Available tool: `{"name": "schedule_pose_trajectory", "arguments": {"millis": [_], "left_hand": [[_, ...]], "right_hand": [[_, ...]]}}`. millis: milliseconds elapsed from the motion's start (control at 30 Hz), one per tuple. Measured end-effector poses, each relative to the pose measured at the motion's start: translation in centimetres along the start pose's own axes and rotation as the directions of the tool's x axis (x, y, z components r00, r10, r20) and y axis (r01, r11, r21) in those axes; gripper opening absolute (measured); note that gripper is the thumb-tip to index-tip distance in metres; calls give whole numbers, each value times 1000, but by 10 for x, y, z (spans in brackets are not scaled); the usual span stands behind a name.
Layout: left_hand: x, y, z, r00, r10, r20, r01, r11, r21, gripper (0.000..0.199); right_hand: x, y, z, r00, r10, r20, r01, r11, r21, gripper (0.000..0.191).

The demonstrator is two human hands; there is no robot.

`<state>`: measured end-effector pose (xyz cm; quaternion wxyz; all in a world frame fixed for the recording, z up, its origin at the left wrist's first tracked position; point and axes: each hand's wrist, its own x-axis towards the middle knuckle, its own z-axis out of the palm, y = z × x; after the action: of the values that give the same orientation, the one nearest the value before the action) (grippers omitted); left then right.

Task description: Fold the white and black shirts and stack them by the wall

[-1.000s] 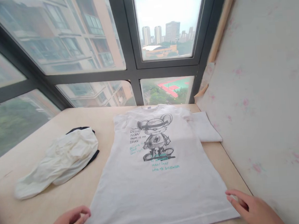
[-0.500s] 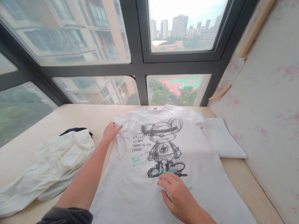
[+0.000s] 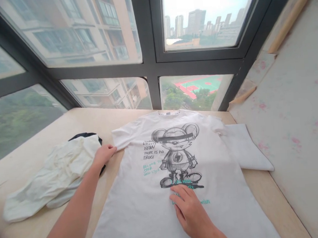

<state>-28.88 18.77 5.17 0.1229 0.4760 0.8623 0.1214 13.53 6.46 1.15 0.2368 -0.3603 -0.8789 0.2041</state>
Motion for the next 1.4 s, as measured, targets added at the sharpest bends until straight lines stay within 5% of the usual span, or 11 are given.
{"name": "schedule_pose_trajectory", "arguments": {"millis": [133,367,600,733,1033,1200,1400], "left_hand": [[18,7,-7,1000,4,-25,-2,998,60,34],[94,26,-5,994,7,-112,5,995,103,67],[146,21,7,999,13,-29,-10,996,92,44],[157,13,5,995,97,-10,-96,995,36,26],[174,7,-5,983,153,-98,-160,985,-62,29],[173,11,6,992,61,-113,-67,996,-54,17],[156,-3,0,993,-94,-76,77,977,-196,37]], "right_hand": [[1,0,-1,1000,9,13,-9,1000,-7,40],[2,3,3,999,-7,-39,7,1000,-2,39],[2,12,12,990,-74,-124,71,997,-30,36],[0,17,17,985,-96,-143,89,995,-53,35],[1,13,14,981,-96,-169,89,995,-53,36],[2,12,13,986,-76,-151,69,996,-55,35],[1,10,11,987,-66,-144,61,997,-38,35]]}}
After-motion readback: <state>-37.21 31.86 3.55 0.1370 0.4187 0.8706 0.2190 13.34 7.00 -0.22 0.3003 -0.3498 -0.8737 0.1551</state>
